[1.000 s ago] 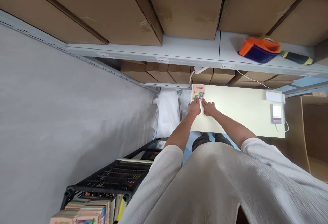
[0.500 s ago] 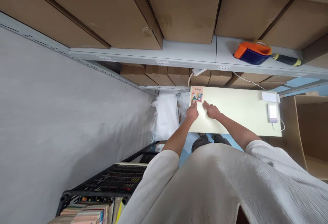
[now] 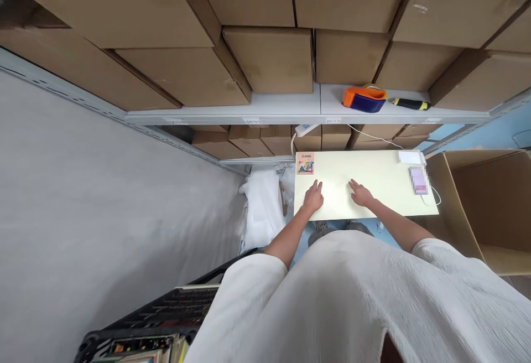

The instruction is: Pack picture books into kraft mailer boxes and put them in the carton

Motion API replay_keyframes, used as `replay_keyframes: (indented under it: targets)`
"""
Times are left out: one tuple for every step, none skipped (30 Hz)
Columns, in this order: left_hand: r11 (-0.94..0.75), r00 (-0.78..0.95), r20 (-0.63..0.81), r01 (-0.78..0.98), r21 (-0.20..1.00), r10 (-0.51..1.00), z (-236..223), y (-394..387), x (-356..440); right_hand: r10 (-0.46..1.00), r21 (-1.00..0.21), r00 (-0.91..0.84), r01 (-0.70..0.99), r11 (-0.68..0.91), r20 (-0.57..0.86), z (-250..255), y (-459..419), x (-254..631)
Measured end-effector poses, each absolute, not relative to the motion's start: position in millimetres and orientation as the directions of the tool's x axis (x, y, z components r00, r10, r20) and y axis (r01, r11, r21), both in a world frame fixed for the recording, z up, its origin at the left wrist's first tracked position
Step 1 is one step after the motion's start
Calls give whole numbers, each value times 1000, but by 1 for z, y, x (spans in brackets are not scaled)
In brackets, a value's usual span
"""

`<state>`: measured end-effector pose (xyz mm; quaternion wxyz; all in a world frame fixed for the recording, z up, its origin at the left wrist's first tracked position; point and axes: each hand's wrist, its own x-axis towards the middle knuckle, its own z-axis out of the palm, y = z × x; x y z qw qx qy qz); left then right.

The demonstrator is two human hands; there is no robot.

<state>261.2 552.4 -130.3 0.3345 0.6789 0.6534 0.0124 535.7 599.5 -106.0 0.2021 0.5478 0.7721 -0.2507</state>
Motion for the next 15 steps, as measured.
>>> replay_keyframes:
  targets:
    - [61, 157, -400, 875, 481, 903, -127, 554, 268, 750, -174, -321, 947, 271, -578, -104, 599, 540]
    - [45, 166, -381, 871, 488, 910, -123, 557, 276, 757, -182, -324, 946, 268, -568, -103, 599, 544]
    - [30, 175, -364, 870, 493, 915, -119, 560, 283, 765, -191, -328, 945, 266, -555, -101, 600, 548]
    - [15, 183, -348, 869, 495, 919, -115, 563, 291, 776, -202, -332, 943, 264, -536, -97, 602, 552]
    - [0, 192, -335, 868, 497, 923, -112, 566, 300, 794, -214, -337, 941, 262, -507, -93, 605, 557]
    - [-14, 201, -324, 867, 498, 924, -108, 570, 308, 817, -229, -344, 937, 265, -462, -86, 611, 563]
    - [-27, 210, -315, 866, 499, 925, -105, 574, 317, 846, -246, -353, 930, 272, -400, -77, 619, 570]
    - [-38, 218, -305, 864, 502, 927, -102, 578, 326, 879, -262, -358, 923, 282, -316, -66, 631, 578]
    - [-46, 224, -297, 862, 505, 928, -99, 582, 335, 907, -278, -364, 912, 302, -211, -52, 645, 588]
    - [-52, 228, -290, 859, 509, 930, -96, 586, 345, 931, -287, -352, 905, 313, -95, -36, 663, 599]
    - [-52, 227, -283, 856, 514, 932, -93, 590, 355, 945, -293, -326, 901, 319, 27, -18, 684, 611]
    - [-49, 222, -275, 853, 519, 935, -91, 593, 366, 945, -295, -298, 898, 326, 135, 1, 707, 625]
    - [-44, 213, -267, 850, 525, 940, -89, 596, 376, 934, -293, -274, 896, 334, 229, 20, 731, 639]
    - [-37, 202, -257, 847, 530, 945, -88, 599, 387, 917, -287, -260, 893, 347, 303, 38, 756, 652]
    - [-30, 192, -248, 844, 536, 950, -87, 600, 398, 898, -279, -252, 889, 362, 360, 55, 780, 665]
